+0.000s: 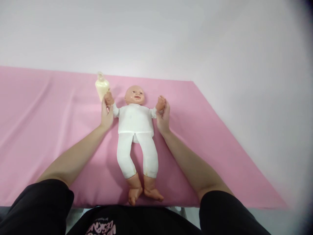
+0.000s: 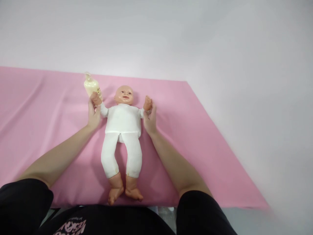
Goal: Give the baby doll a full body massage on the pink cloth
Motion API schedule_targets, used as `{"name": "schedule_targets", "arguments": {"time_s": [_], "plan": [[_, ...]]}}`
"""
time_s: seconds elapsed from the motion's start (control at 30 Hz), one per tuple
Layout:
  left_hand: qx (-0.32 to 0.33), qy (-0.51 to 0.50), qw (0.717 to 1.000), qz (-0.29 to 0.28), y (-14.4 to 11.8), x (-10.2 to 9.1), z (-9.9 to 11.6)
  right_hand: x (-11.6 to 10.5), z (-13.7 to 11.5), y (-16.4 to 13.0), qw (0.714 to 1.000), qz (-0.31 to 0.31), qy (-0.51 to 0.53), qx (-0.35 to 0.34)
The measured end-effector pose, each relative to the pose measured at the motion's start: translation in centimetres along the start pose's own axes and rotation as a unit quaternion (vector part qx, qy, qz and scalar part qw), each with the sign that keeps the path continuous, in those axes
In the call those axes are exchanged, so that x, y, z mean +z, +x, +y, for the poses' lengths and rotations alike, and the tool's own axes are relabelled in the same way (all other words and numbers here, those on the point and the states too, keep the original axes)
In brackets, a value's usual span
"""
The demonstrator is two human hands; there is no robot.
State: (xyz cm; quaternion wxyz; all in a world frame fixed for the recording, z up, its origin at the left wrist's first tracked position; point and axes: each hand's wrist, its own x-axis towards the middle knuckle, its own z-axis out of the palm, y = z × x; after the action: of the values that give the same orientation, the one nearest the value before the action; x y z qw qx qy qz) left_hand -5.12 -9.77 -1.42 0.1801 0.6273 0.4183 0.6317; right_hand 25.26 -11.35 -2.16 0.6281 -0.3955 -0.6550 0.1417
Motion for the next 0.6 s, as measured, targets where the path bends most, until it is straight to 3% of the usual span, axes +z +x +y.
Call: {"name": "schedule_targets", "arguments": {"time_s": [0.07, 0.17, 0.27, 0.43, 0.6], "plan": [[0.059, 0.056, 0.994, -0.068, -0.3, 0.3, 0.7, 0.3, -0.6, -0.3, 0.998, -0.056, -0.018, -0.013], [0.126, 0.147, 0.961, -0.197, -0.6, 0.6, 1.0, 0.4, -1.1, -0.5, 0.984, -0.154, -0.065, -0.063], [0.143, 0.191, 0.938, -0.25, -0.7, 0.9, 1.0, 0.4, -1.3, -0.4, 0.975, -0.185, -0.09, -0.083], [0.119, 0.16, 0.965, -0.169, -0.8, 0.7, 1.1, 0.4, -1.0, -0.7, 0.989, -0.125, -0.064, -0.043], [0.024, 0.023, 0.999, -0.02, -0.3, 0.2, 0.0, 0.2, 0.0, -0.2, 1.0, -0.013, 0.007, 0.002]]}}
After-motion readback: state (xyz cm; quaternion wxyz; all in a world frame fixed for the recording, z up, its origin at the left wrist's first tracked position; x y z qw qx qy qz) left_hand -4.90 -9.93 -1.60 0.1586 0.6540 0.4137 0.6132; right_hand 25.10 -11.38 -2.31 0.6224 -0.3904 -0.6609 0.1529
